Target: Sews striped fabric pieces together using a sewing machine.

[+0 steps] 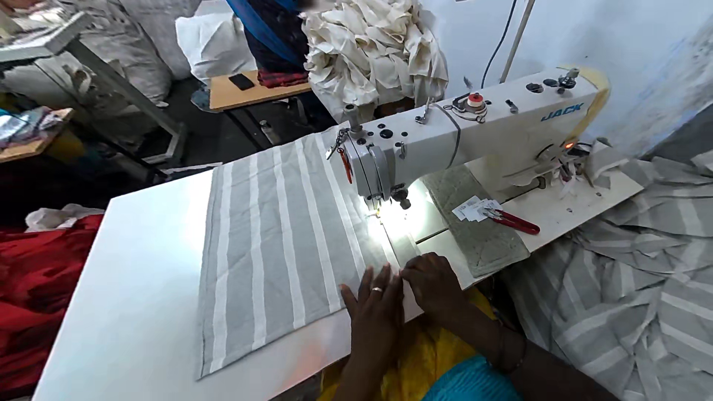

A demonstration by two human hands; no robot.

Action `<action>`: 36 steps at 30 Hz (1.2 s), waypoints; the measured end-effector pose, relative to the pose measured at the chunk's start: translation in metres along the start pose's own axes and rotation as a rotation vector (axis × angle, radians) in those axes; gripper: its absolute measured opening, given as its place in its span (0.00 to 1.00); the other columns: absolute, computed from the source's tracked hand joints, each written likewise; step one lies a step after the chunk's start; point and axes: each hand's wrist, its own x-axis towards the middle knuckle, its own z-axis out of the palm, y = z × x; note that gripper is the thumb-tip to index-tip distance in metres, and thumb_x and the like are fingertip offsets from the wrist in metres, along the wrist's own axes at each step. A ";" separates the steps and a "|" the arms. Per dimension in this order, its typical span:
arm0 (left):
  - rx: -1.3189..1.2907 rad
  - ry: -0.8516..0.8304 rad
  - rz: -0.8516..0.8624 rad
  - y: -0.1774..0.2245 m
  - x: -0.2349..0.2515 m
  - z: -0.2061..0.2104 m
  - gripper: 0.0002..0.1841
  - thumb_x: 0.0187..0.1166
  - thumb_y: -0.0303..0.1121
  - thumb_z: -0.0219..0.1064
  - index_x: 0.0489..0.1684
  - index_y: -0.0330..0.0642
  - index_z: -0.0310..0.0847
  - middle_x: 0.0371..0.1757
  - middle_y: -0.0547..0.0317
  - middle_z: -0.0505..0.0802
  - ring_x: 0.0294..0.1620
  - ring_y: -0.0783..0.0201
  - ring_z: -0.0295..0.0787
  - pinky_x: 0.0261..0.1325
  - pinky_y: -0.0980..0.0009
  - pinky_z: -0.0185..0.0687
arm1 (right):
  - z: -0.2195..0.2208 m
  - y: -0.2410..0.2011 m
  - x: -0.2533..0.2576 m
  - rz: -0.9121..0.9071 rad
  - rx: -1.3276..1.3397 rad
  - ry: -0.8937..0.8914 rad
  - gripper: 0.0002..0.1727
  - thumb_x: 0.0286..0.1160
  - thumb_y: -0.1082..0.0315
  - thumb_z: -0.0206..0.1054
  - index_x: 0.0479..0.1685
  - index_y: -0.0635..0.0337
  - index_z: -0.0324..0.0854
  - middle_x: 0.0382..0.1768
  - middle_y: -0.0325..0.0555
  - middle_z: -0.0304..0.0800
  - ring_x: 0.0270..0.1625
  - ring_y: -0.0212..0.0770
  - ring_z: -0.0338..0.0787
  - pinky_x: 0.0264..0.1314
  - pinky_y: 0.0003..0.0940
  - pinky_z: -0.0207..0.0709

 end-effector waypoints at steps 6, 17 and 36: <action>0.013 -0.061 -0.009 -0.026 0.041 0.008 0.20 0.89 0.41 0.51 0.67 0.55 0.89 0.82 0.61 0.82 0.89 0.37 0.65 0.77 0.12 0.32 | 0.014 0.018 0.037 -0.008 0.036 0.016 0.09 0.75 0.73 0.68 0.43 0.55 0.95 0.51 0.43 0.95 0.58 0.49 0.91 0.58 0.47 0.84; 0.100 -0.171 -0.075 -0.052 0.103 0.013 0.20 0.92 0.40 0.51 0.72 0.48 0.84 0.87 0.59 0.76 0.93 0.41 0.56 0.80 0.16 0.31 | 0.006 0.045 0.087 0.017 0.109 -0.146 0.14 0.81 0.65 0.66 0.57 0.56 0.93 0.64 0.51 0.91 0.72 0.56 0.84 0.71 0.56 0.77; 0.132 0.064 -0.068 -0.055 0.098 0.018 0.24 0.88 0.46 0.53 0.69 0.40 0.85 0.85 0.50 0.78 0.90 0.44 0.63 0.88 0.30 0.39 | -0.100 0.225 -0.019 0.318 -0.248 0.448 0.26 0.90 0.51 0.56 0.75 0.59 0.82 0.80 0.54 0.78 0.84 0.61 0.72 0.83 0.59 0.67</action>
